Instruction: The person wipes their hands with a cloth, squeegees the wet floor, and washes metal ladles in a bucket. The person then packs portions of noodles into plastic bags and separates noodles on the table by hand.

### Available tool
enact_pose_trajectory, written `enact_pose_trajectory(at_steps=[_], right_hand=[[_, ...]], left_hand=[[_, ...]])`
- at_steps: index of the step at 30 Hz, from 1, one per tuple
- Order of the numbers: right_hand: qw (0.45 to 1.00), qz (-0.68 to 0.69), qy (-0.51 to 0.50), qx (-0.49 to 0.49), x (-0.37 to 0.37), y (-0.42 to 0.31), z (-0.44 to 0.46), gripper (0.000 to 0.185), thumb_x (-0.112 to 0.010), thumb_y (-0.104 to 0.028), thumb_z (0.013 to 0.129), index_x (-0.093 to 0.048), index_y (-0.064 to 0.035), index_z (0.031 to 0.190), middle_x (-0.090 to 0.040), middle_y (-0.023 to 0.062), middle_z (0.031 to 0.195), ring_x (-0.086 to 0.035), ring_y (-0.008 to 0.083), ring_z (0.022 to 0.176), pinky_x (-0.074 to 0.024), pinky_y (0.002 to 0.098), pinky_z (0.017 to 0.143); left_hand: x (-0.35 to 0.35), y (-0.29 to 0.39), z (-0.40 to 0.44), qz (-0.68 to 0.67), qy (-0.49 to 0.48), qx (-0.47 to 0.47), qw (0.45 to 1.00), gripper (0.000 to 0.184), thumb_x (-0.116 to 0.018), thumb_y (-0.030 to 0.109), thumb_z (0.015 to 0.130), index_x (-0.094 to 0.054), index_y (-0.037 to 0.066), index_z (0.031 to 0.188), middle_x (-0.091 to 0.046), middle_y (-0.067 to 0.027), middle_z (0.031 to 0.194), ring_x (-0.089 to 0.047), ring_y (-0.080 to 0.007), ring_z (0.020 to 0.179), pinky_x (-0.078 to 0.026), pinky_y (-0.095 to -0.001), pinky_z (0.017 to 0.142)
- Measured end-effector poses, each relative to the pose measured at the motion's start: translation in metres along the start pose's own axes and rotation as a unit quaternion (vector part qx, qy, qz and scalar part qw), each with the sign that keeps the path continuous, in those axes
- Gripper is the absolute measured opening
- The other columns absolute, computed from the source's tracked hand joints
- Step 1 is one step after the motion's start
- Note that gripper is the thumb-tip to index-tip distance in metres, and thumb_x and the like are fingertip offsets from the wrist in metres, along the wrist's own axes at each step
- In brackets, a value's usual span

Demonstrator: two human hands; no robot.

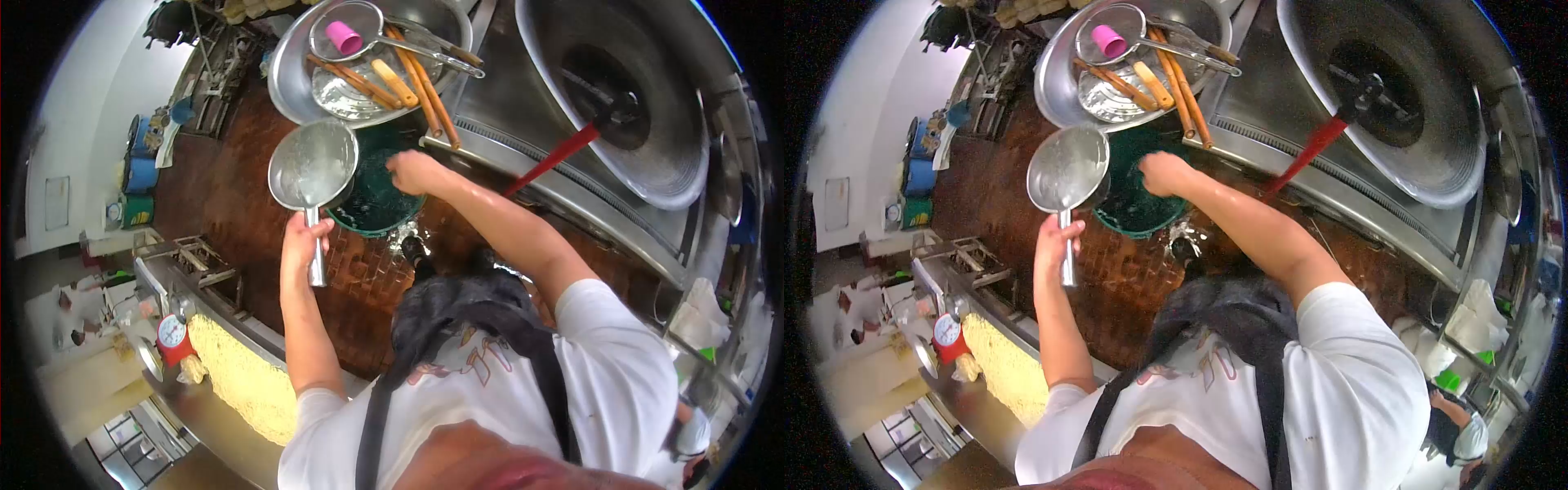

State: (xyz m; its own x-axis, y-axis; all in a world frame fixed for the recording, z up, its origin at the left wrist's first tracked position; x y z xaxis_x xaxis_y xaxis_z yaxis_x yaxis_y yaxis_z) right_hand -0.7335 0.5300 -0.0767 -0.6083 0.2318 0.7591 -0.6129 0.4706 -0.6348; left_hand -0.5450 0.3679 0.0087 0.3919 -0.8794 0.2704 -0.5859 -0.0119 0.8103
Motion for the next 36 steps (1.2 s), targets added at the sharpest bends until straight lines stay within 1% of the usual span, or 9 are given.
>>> enact_pose_trajectory(at_steps=[5,8,14,18,19,21,23,29,36], right_hand=[[0.981,0.042,0.162,-0.096,0.032,0.011,0.144,0.024,-0.061,-0.02,0.084,-0.071,-0.0064,0.101,-0.073,0.0177,0.101,-0.07,0.04,0.091,-0.0574,0.0496,0.078],[0.909,-0.416,-0.034,0.021,0.044,-0.023,0.207,0.029,-0.061,-0.025,0.086,-0.07,-0.008,0.108,-0.072,0.0151,0.106,-0.068,0.0347,0.099,-0.0557,0.0467,0.085],[0.936,-0.327,0.127,-0.025,0.08,-0.021,0.271,0.022,-0.061,-0.017,0.085,-0.074,-0.004,0.098,-0.073,0.0181,0.103,-0.071,0.0329,0.093,-0.0569,0.0437,0.08],[0.98,-0.138,0.139,-0.037,0.062,0.025,0.308,0.022,-0.06,-0.014,0.087,-0.074,-0.0005,0.098,-0.072,0.0199,0.102,-0.072,0.0322,0.091,-0.0574,0.0435,0.078],[0.988,0.084,0.108,-0.076,0.061,0.022,0.298,0.026,-0.06,-0.017,0.09,-0.069,-0.0003,0.108,-0.071,0.0214,0.106,-0.07,0.0343,0.095,-0.0571,0.0453,0.081],[0.801,0.557,0.131,-0.174,0.057,0.015,0.271,0.041,-0.059,-0.025,0.096,-0.058,0.0001,0.128,-0.068,0.0244,0.114,-0.068,0.0383,0.104,-0.0564,0.0488,0.086],[0.686,0.711,0.076,-0.138,0.042,0.009,0.259,0.054,-0.059,-0.033,0.098,-0.046,-0.0004,0.139,-0.064,0.0267,0.117,-0.065,0.0413,0.107,-0.055,0.0514,0.091],[0.632,0.77,0.015,-0.087,0.049,-0.034,0.286,0.062,-0.058,-0.045,0.099,-0.042,0.0052,0.131,-0.062,0.0287,0.109,-0.064,0.042,0.104,-0.0505,0.055,0.099],[0.68,0.634,0.265,-0.254,0.059,0.016,0.292,0.033,-0.051,-0.011,0.095,-0.05,0.0018,0.125,-0.064,0.025,0.107,-0.068,0.039,0.091,-0.0595,0.0519,0.077]], left_hand=[[0.032,0.099,0.014,0.156,0.039,-0.091,0.983,0.023,-0.073,0.011,0.083,-0.055,0.001,0.093,-0.057,-0.0024,0.068,-0.052,-0.0123,0.048,-0.044,-0.0304,0.047],[0.06,0.137,0.047,0.268,0.058,-0.093,0.957,0.029,-0.073,0.015,0.082,-0.056,-0.004,0.094,-0.06,-0.0101,0.066,-0.06,-0.0171,0.05,-0.049,-0.0341,0.05],[0.075,0.186,0.112,0.357,0.047,-0.138,0.923,0.037,-0.072,0.018,0.079,-0.06,-0.011,0.099,-0.068,-0.0225,0.074,-0.07,-0.0289,0.061,-0.054,-0.0408,0.061],[0.09,0.183,0.177,0.402,0.071,-0.176,0.896,0.033,-0.07,0.019,0.077,-0.067,-0.01,0.092,-0.068,-0.0264,0.074,-0.072,-0.0351,0.07,-0.055,-0.0441,0.069],[0.092,0.182,0.193,0.39,0.06,-0.168,0.903,0.032,-0.07,0.019,0.077,-0.067,-0.01,0.091,-0.068,-0.0265,0.074,-0.072,-0.0356,0.071,-0.055,-0.0442,0.07],[0.09,0.18,0.219,0.365,0.036,-0.152,0.918,0.031,-0.07,0.019,0.077,-0.068,-0.009,0.088,-0.068,-0.0267,0.074,-0.072,-0.0366,0.072,-0.055,-0.0445,0.07],[0.083,0.177,0.244,0.32,0.014,-0.178,0.93,0.031,-0.071,0.02,0.077,-0.069,-0.01,0.087,-0.069,-0.0281,0.078,-0.072,-0.039,0.077,-0.055,-0.0451,0.073],[0.051,0.132,0.323,0.155,0.016,-0.274,0.949,0.044,-0.073,0.028,0.082,-0.066,-0.006,0.11,-0.071,-0.0289,0.098,-0.071,-0.0405,0.093,-0.055,-0.0447,0.081],[0.023,0.107,0.346,-0.019,-0.043,-0.291,0.956,0.036,-0.054,0.032,0.101,-0.063,-0.003,0.109,-0.07,-0.0146,0.091,-0.068,-0.0233,0.066,-0.054,-0.0345,0.06]])
Point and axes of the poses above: each hand's wrist, its own z-axis towards the middle knuckle, its own x-axis out of the back of the hand, y = z × x, the point moved 8 cm from there along z, towards the middle knuckle
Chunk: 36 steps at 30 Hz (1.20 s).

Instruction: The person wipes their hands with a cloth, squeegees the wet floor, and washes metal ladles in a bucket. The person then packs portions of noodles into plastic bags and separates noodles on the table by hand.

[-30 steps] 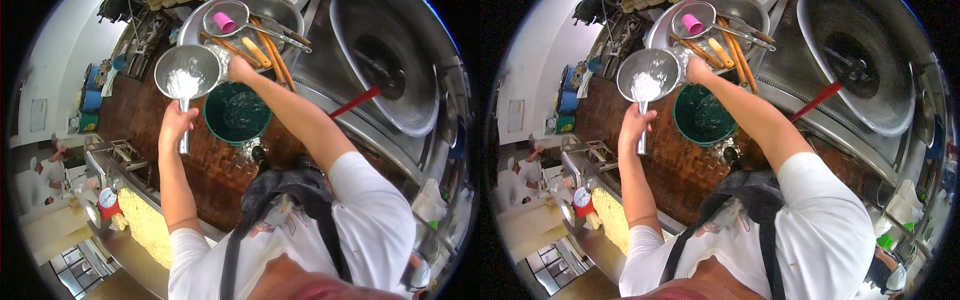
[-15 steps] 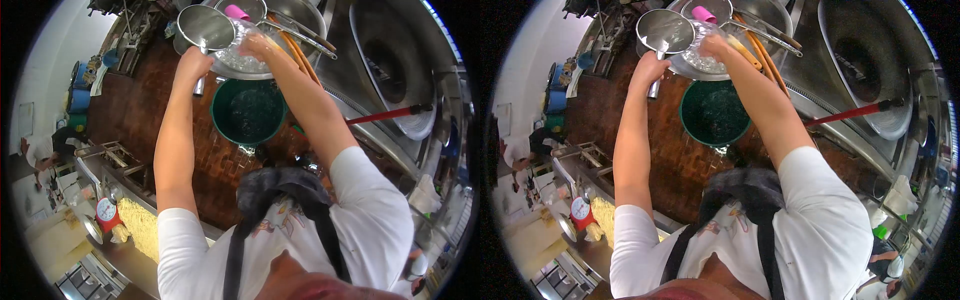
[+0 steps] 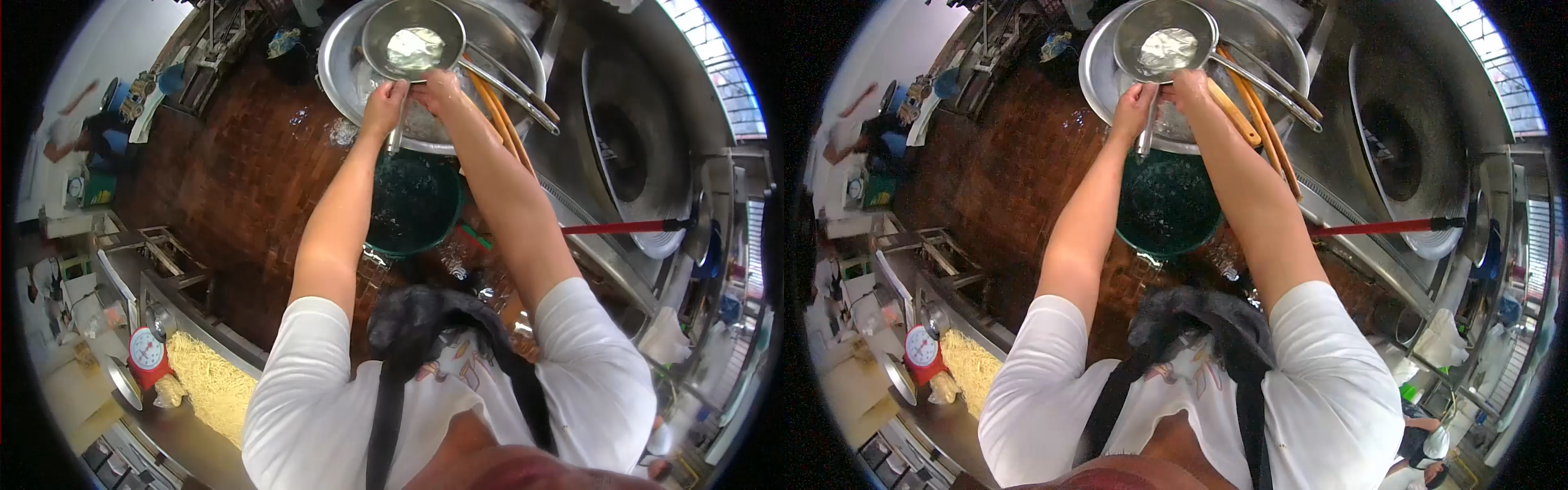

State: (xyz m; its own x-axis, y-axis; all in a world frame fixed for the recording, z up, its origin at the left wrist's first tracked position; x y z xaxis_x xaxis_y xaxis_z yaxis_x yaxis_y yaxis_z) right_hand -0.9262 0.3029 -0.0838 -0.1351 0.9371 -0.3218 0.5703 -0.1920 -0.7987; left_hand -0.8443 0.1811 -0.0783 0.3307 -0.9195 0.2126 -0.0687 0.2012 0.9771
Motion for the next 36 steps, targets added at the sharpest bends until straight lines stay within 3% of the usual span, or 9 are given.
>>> enact_pose_trajectory(at_steps=[3,7,12,19,21,24,28,35,36], right_hand=[[0.979,0.013,0.062,0.195,-0.004,-0.033,-0.029,0.034,-0.054,-0.004,0.091,-0.051,-0.0021,0.125,-0.064,0.0226,0.11,-0.069,0.0367,0.087,-0.0614,0.0482,0.069],[0.895,-0.199,0.088,0.389,-0.011,-0.049,-0.015,0.066,-0.053,-0.004,0.093,-0.024,0.001,0.152,-0.057,0.0228,0.135,-0.058,0.0325,0.124,-0.0434,0.0346,0.105],[0.901,-0.259,0.114,0.33,-0.053,-0.07,-0.051,0.083,-0.055,-0.003,0.09,-0.006,0.0006,0.158,-0.051,0.0255,0.143,-0.055,0.0368,0.129,-0.0393,0.0358,0.11],[0.984,-0.069,-0.003,0.167,-0.099,-0.047,-0.045,0.05,-0.055,-0.009,0.092,-0.045,-0.0067,0.14,-0.069,0.0166,0.117,-0.069,0.0321,0.104,-0.045,0.0527,0.103],[0.964,-0.137,-0.066,0.218,-0.08,0.014,0.087,0.038,-0.051,-0.004,0.092,-0.046,-0.0067,0.13,-0.065,0.0182,0.114,-0.068,0.0365,0.098,-0.0538,0.0554,0.089],[0.99,0.095,-0.073,0.073,-0.111,0.001,-0.005,0.025,-0.046,0.004,0.091,-0.048,0.0107,0.115,-0.061,0.0257,0.107,-0.066,0.0427,0.094,-0.0575,0.0556,0.082],[0.985,0.159,-0.069,-0.021,-0.1,0.037,0.013,0.023,-0.05,-0.001,0.095,-0.047,0.0041,0.117,-0.059,0.0281,0.114,-0.064,0.0414,0.098,-0.0546,0.0555,0.081],[0.955,0.033,-0.296,-0.01,-0.044,0.038,-0.011,0.039,-0.055,-0.009,0.098,-0.045,0.0024,0.134,-0.06,0.0243,0.126,-0.058,0.0394,0.12,-0.0471,0.0552,0.101],[0.95,0.014,-0.313,-0.01,-0.03,0.043,0.003,0.038,-0.061,-0.017,0.097,-0.056,-0.0063,0.133,-0.063,0.018,0.128,-0.06,0.0361,0.12,-0.0494,0.0521,0.099]], left_hand=[[0.014,-0.05,0.008,-0.37,0.139,0.086,0.915,0.032,-0.051,0.029,0.104,-0.064,0.0,0.103,-0.07,-0.0124,0.089,-0.067,-0.0235,0.065,-0.056,-0.0365,0.061],[0.024,-0.104,0.031,-0.404,0.191,0.226,0.865,0.031,-0.044,0.024,0.103,-0.06,-0.002,0.097,-0.064,-0.0147,0.086,-0.063,-0.0275,0.069,-0.058,-0.0427,0.066],[0.022,-0.14,0.071,-0.553,0.186,0.281,0.762,0.021,-0.052,0.02,0.097,-0.065,0.003,0.095,-0.066,-0.0116,0.088,-0.061,-0.0277,0.072,-0.057,-0.047,0.071],[0.11,-0.076,0.051,-0.166,0.287,0.323,0.886,0.026,-0.056,0.025,0.096,-0.069,0.003,0.098,-0.068,-0.0111,0.09,-0.065,-0.0258,0.072,-0.055,-0.0387,0.066],[0.116,-0.06,0.051,-0.134,0.209,0.326,0.912,0.028,-0.057,0.026,0.096,-0.07,0.002,0.099,-0.069,-0.011,0.091,-0.066,-0.0252,0.071,-0.055,-0.0363,0.065],[0.101,-0.029,0.028,-0.298,0.053,0.231,0.925,0.032,-0.053,0.032,0.1,-0.061,0.001,0.107,-0.062,-0.0103,0.081,-0.059,-0.0203,0.061,-0.048,-0.0345,0.051],[0.076,0.025,-0.05,-0.378,-0.132,0.238,0.885,0.032,-0.063,0.032,0.096,-0.057,0.002,0.109,-0.055,-0.005,0.069,-0.052,-0.0159,0.05,-0.042,-0.0338,0.043],[0.081,0.048,-0.042,0.102,-0.133,0.081,0.982,0.043,-0.072,0.028,0.089,-0.053,-0.002,0.112,-0.056,-0.0062,0.067,-0.053,-0.013,0.045,-0.042,-0.0322,0.04],[0.085,0.058,-0.034,0.21,-0.112,0.037,0.97,0.047,-0.073,0.026,0.086,-0.052,-0.005,0.113,-0.065,-0.0171,0.077,-0.066,-0.0246,0.059,-0.051,-0.0396,0.053]])
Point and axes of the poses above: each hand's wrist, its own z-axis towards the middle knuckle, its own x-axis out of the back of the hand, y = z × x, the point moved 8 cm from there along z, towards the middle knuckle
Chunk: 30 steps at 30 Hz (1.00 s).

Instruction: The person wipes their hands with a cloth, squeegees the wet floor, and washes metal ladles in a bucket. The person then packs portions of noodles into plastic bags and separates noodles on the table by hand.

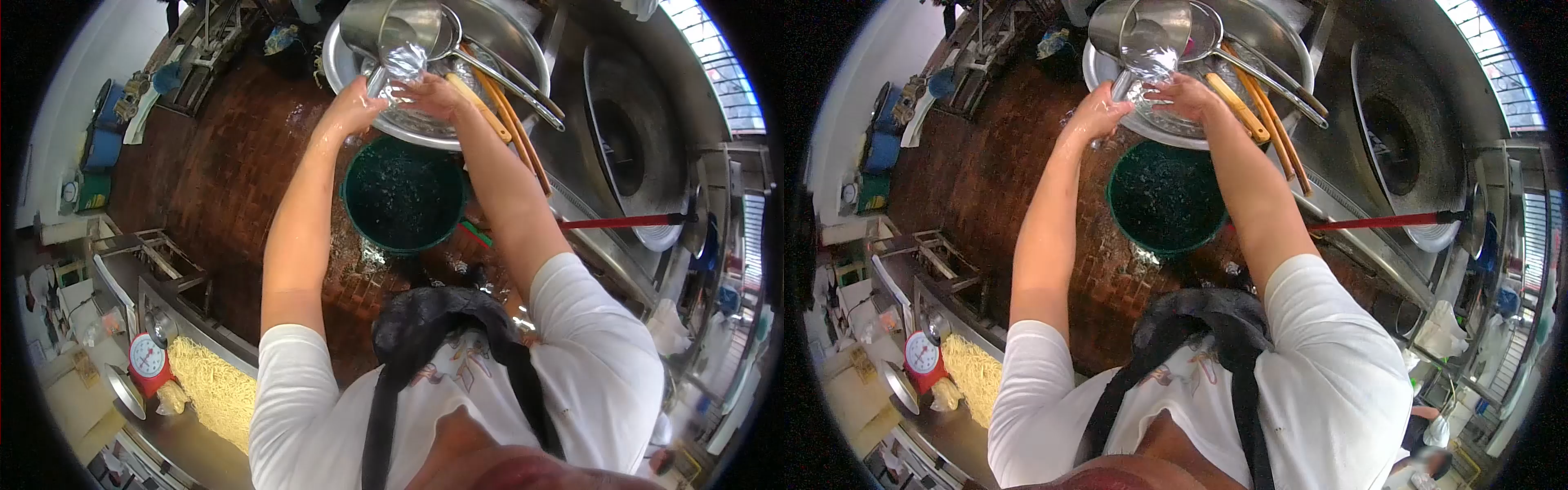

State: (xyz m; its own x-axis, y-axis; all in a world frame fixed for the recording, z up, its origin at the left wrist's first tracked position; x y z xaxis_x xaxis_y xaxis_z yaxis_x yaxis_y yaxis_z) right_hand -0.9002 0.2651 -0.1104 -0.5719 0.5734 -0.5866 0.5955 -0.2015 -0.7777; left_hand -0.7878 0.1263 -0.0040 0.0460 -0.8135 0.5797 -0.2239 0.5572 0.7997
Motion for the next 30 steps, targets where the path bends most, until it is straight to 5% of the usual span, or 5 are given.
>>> enact_pose_trajectory(at_steps=[9,12,15,21,30], right_hand=[[0.332,-0.925,0.147,0.113,0.05,-0.071,0.048,0.013,-0.062,-0.025,0.088,-0.07,-0.0159,0.094,-0.068,0.0069,0.084,-0.066,0.0246,0.076,-0.056,0.0331,0.068],[0.663,-0.723,0.192,-0.027,0.144,-0.071,0.063,0.007,-0.062,-0.016,0.085,-0.069,-0.0135,0.088,-0.063,0.0054,0.075,-0.065,0.0195,0.073,-0.0515,0.033,0.06],[0.492,-0.863,0.11,-0.026,0.069,-0.078,-0.008,0.02,-0.061,-0.016,0.088,-0.074,-0.0103,0.102,-0.071,0.0109,0.086,-0.069,0.0209,0.079,-0.0531,0.037,0.067],[0.705,-0.649,0.284,-0.011,0.079,-0.053,-0.105,0.029,-0.059,-0.022,0.09,-0.074,-0.0113,0.111,-0.07,0.0211,0.111,-0.066,0.0367,0.108,-0.0516,0.0439,0.094],[0.77,-0.573,0.274,0.051,0.072,-0.066,-0.202,0.031,-0.058,-0.031,0.098,-0.071,-0.0043,0.107,-0.071,0.0143,0.084,-0.068,0.0209,0.079,-0.0521,0.0367,0.069]], left_hand=[[0.012,0.096,0.001,0.226,0.088,-0.059,0.968,0.043,-0.066,0.017,0.086,-0.05,-0.008,0.117,-0.066,-0.0361,0.103,-0.064,-0.0509,0.099,-0.052,-0.0538,0.088],[0.004,0.103,0.002,0.205,0.098,-0.06,0.972,0.047,-0.066,0.017,0.085,-0.047,-0.01,0.118,-0.065,-0.0373,0.101,-0.065,-0.0513,0.096,-0.053,-0.0536,0.087],[-0.044,0.034,0.029,0.117,0.116,-0.009,0.986,0.05,-0.065,0.017,0.085,-0.043,-0.011,0.119,-0.066,-0.0357,0.095,-0.068,-0.0482,0.089,-0.055,-0.0521,0.081],[-0.152,-0.055,0.037,-0.434,0.046,0.203,0.877,0.028,-0.064,0.017,0.092,-0.059,-0.007,0.106,-0.067,-0.0171,0.088,-0.067,-0.0246,0.06,-0.057,-0.0403,0.051],[-0.14,-0.093,-0.098,-0.182,0.132,0.103,0.969,0.038,-0.056,0.037,0.1,-0.068,0.002,0.096,-0.068,-0.0132,0.073,-0.067,-0.0249,0.069,-0.051,-0.0439,0.061]])
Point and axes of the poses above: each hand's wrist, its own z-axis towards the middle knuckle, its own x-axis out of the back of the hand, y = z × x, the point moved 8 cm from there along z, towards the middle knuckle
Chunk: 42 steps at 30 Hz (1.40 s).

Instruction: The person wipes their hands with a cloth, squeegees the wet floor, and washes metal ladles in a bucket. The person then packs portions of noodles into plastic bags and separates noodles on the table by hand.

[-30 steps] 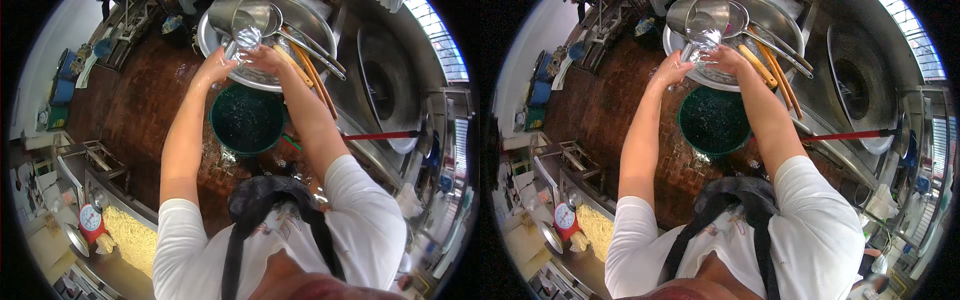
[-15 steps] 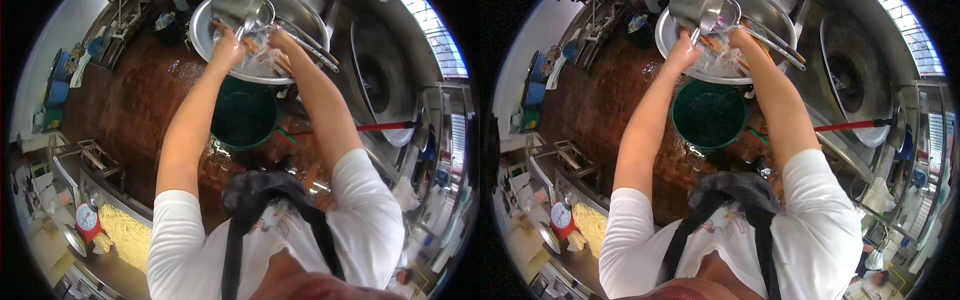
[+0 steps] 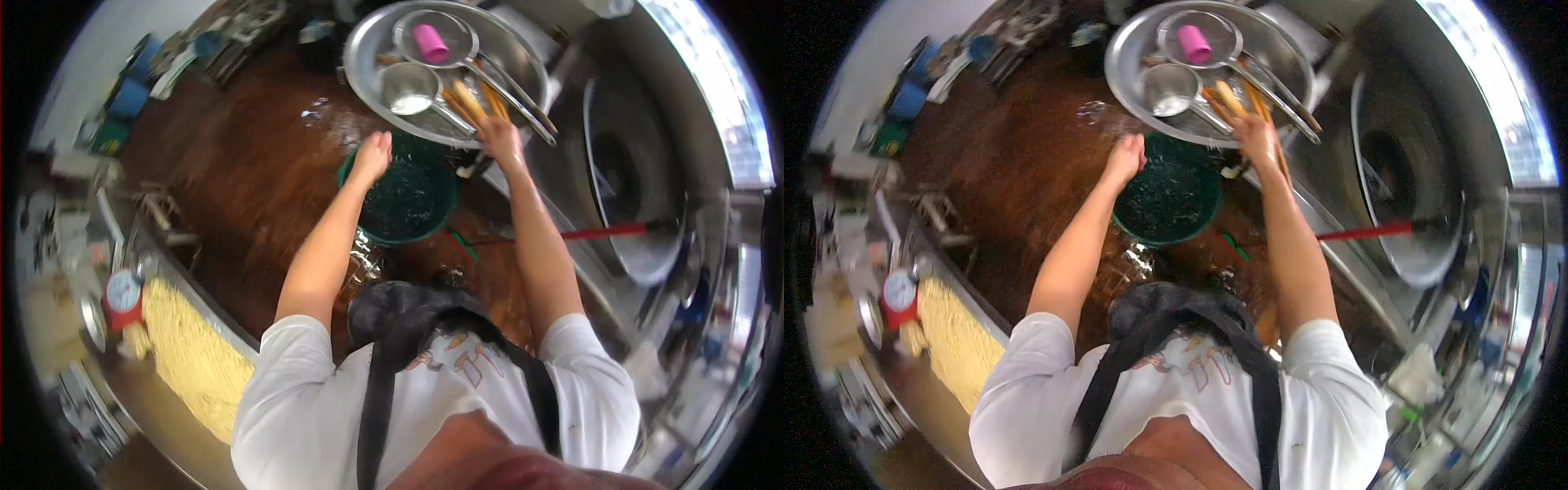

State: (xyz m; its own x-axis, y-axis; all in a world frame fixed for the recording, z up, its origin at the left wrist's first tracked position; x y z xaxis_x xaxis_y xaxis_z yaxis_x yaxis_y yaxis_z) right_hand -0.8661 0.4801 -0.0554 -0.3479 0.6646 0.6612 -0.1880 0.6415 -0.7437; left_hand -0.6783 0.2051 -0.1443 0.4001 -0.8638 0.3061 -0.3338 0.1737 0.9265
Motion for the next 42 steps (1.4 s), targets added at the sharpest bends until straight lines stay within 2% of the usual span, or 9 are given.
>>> enact_pose_trajectory(at_steps=[5,8,15,19,31,33,36,39,42], right_hand=[[0.94,0.312,-0.069,-0.121,0.001,0.054,-0.021,0.033,-0.051,-0.041,0.103,-0.063,-0.0119,0.093,-0.048,-0.0043,0.064,-0.038,0.0063,0.046,-0.0279,0.023,0.039],[0.958,0.252,-0.133,-0.025,0.002,0.022,-0.043,0.028,-0.049,-0.015,0.1,-0.064,-0.0048,0.122,-0.062,0.0028,0.085,-0.055,0.0106,0.065,-0.0445,0.0255,0.056],[0.908,0.15,-0.323,0.221,0.032,-0.113,-0.13,0.043,-0.058,-0.003,0.091,-0.058,-0.0005,0.134,-0.067,0.0155,0.12,-0.063,0.0242,0.111,-0.0471,0.0323,0.099],[0.904,-0.231,-0.088,0.347,0.021,-0.087,-0.13,0.047,-0.065,-0.017,0.091,-0.058,0.0001,0.134,-0.066,0.0207,0.124,-0.062,0.0299,0.118,-0.0467,0.0376,0.101],[0.84,0.001,-0.525,0.136,-0.201,-0.238,-0.207,0.044,-0.067,-0.028,0.095,-0.06,-0.0107,0.135,-0.069,0.0052,0.12,-0.062,0.0187,0.11,-0.0443,0.0324,0.091],[0.83,-0.001,-0.541,0.138,-0.249,-0.263,-0.214,0.044,-0.066,-0.029,0.096,-0.06,-0.0116,0.136,-0.071,0.0064,0.118,-0.063,0.0205,0.112,-0.0438,0.0354,0.097],[0.772,-0.543,-0.134,0.301,-0.305,-0.25,-0.153,0.069,-0.067,-0.047,0.089,-0.049,-0.0132,0.146,-0.031,0.0168,0.16,-0.019,0.0414,0.149,-0.0264,0.0824,0.1],[0.775,-0.516,-0.257,0.259,-0.334,-0.264,-0.167,0.064,-0.066,-0.044,0.086,-0.056,-0.0102,0.139,-0.057,0.0202,0.139,-0.047,0.0427,0.135,-0.0382,0.059,0.109],[0.738,-0.557,-0.292,0.245,-0.365,-0.254,-0.153,0.054,-0.065,-0.044,0.091,-0.057,-0.0189,0.138,-0.049,0.0162,0.148,-0.045,0.0437,0.136,-0.0378,0.0691,0.105]], left_hand=[[0.059,-0.127,-0.169,0.095,0.041,0.218,0.97,0.041,-0.072,0.037,0.092,-0.066,0.004,0.117,-0.071,-0.0154,0.102,-0.068,-0.0301,0.087,-0.054,-0.0434,0.081],[0.063,-0.106,-0.245,0.113,0.141,0.218,0.959,0.092,-0.078,0.029,0.087,-0.023,0.016,0.16,-0.02,-0.0214,0.163,-0.024,-0.0362,0.15,-0.028,-0.0424,0.12],[0.103,-0.022,-0.334,0.076,0.33,0.162,0.927,0.093,-0.075,0.029,0.09,-0.018,0.01,0.16,-0.025,-0.022,0.161,-0.032,-0.0382,0.146,-0.034,-0.0447,0.117],[0.121,-0.039,-0.378,0.066,0.366,0.165,0.914,0.093,-0.075,0.029,0.09,-0.017,0.011,0.16,-0.027,-0.0211,0.161,-0.033,-0.0372,0.146,-0.035,-0.0451,0.115],[0.194,-0.112,-0.483,-0.091,0.273,0.17,0.942,0.079,-0.077,0.04,0.087,-0.041,0.015,0.153,-0.045,-0.0203,0.151,-0.046,-0.0322,0.138,-0.042,-0.0428,0.11],[0.216,-0.13,-0.495,-0.094,0.265,0.184,0.942,0.076,-0.077,0.039,0.086,-0.045,0.013,0.15,-0.046,-0.021,0.15,-0.053,-0.0315,0.132,-0.045,-0.0419,0.107],[0.253,-0.152,-0.509,-0.091,0.251,0.188,0.945,0.077,-0.077,0.039,0.085,-0.045,0.011,0.15,-0.045,-0.0207,0.15,-0.056,-0.032,0.127,-0.046,-0.0408,0.106],[0.287,-0.156,-0.527,-0.081,0.267,0.171,0.945,0.075,-0.076,0.038,0.088,-0.044,0.013,0.15,-0.045,-0.0192,0.15,-0.056,-0.0321,0.127,-0.047,-0.042,0.104],[0.326,-0.156,-0.547,-0.08,0.322,0.12,0.936,0.075,-0.073,0.035,0.091,-0.038,0.014,0.153,-0.037,-0.0186,0.156,-0.052,-0.034,0.131,-0.045,-0.0416,0.107]])
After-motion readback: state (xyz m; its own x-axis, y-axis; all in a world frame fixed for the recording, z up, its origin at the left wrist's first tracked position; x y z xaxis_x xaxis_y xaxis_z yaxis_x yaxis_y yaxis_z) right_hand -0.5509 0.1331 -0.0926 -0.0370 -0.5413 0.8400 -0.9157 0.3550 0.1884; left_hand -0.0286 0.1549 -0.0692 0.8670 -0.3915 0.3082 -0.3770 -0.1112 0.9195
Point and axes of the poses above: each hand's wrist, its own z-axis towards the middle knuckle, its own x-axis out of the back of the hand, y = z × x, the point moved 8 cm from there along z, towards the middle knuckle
